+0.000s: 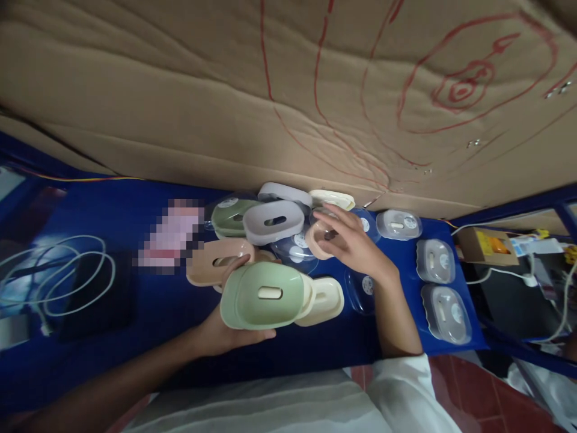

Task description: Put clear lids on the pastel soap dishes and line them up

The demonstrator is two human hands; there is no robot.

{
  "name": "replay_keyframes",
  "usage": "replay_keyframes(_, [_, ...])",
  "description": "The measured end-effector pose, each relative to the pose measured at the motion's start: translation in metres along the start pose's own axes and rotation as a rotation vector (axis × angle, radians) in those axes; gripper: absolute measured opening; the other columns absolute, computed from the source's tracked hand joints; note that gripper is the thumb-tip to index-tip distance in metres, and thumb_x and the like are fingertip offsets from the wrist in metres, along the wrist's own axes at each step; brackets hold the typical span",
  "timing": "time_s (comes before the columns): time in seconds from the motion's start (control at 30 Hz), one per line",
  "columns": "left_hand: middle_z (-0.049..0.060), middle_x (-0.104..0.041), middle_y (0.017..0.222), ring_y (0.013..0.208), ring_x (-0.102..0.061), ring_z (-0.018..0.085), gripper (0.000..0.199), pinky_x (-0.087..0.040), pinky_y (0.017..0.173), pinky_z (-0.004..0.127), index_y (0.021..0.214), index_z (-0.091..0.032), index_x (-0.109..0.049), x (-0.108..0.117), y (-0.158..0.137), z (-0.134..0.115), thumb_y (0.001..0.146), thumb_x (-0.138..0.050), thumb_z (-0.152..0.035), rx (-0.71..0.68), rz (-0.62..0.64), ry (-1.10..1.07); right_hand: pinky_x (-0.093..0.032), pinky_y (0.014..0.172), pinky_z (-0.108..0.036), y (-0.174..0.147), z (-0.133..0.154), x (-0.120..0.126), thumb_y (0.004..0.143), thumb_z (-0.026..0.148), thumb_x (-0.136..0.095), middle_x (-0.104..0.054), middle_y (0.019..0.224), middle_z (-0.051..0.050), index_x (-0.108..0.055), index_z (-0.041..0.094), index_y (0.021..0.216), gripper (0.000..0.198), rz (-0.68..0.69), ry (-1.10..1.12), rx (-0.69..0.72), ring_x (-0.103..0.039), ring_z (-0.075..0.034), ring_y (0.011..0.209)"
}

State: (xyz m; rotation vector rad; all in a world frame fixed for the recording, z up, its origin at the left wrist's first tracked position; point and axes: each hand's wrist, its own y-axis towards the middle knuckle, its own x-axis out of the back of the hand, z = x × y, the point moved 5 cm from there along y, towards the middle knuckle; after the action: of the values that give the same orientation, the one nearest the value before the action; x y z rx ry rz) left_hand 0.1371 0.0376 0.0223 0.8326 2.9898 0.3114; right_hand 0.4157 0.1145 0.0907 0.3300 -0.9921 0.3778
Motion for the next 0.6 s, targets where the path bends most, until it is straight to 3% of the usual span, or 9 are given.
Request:
replay_keyframes(0.13, [0.021,-0.041,0.166,0.153,-0.050,0.045,0.132,-0.037,0.129,0.075,0.170,-0.033,-0.010,0.001,-0.001,-0.002,0.075,-0.101,-0.042,-0.039,-0.030,0.051,-0.037,0.133,-0.059,0.001,-0.012,-0.007,0.109,0.045,-0.062,-0.041,0.177,-0.007,-0.044,0.040,0.167,0.061,0.048,0.063,-0.028,-0.035,-0.032,0.166])
replay_keyframes(0.23, [0.021,-0.037,0.168,0.155,-0.046,0.045,0.133,-0.034,0.130,0.076,0.171,-0.034,-0.008,0.001,-0.003,0.001,0.076,-0.100,-0.047,-0.034,-0.051,0.065,-0.039,0.131,-0.060,0.002,-0.007,-0.005,0.109,0.043,-0.061,-0.044,0.174,-0.009,-0.048,0.037,0.165,0.057,-0.008,0.042,-0.022,-0.038,-0.032,0.164])
replay_keyframes(0.33, [0.020,-0.035,0.169,0.157,-0.043,0.045,0.129,-0.035,0.130,0.076,0.171,-0.035,-0.013,0.002,-0.005,0.006,0.076,-0.099,-0.054,-0.018,-0.098,0.051,-0.039,0.131,-0.062,-0.002,0.028,-0.001,0.109,0.043,-0.062,-0.053,0.166,-0.012,-0.054,0.033,0.160,0.052,-0.079,-0.002,0.065,-0.046,-0.032,0.159])
replay_keyframes(0.47, [0.018,-0.042,0.165,0.153,-0.049,0.043,0.125,-0.040,0.128,0.074,0.169,-0.035,-0.021,0.007,-0.005,0.013,0.073,-0.095,-0.069,0.014,-0.211,0.006,-0.055,0.118,-0.046,-0.014,0.099,-0.025,0.097,0.060,-0.076,-0.068,0.145,-0.013,-0.065,0.024,0.144,0.061,0.136,0.093,0.357,-0.062,-0.028,0.140])
replay_keyframes(0.6, [0.017,-0.050,0.159,0.150,-0.052,0.042,0.120,-0.047,0.124,0.071,0.167,-0.032,-0.025,0.015,-0.004,0.012,0.076,-0.087,-0.079,0.029,-0.246,-0.014,-0.050,0.122,-0.046,-0.014,0.124,-0.043,0.106,0.048,-0.068,-0.073,0.138,-0.014,-0.064,0.018,0.139,0.045,0.109,0.071,0.410,-0.065,-0.025,0.135])
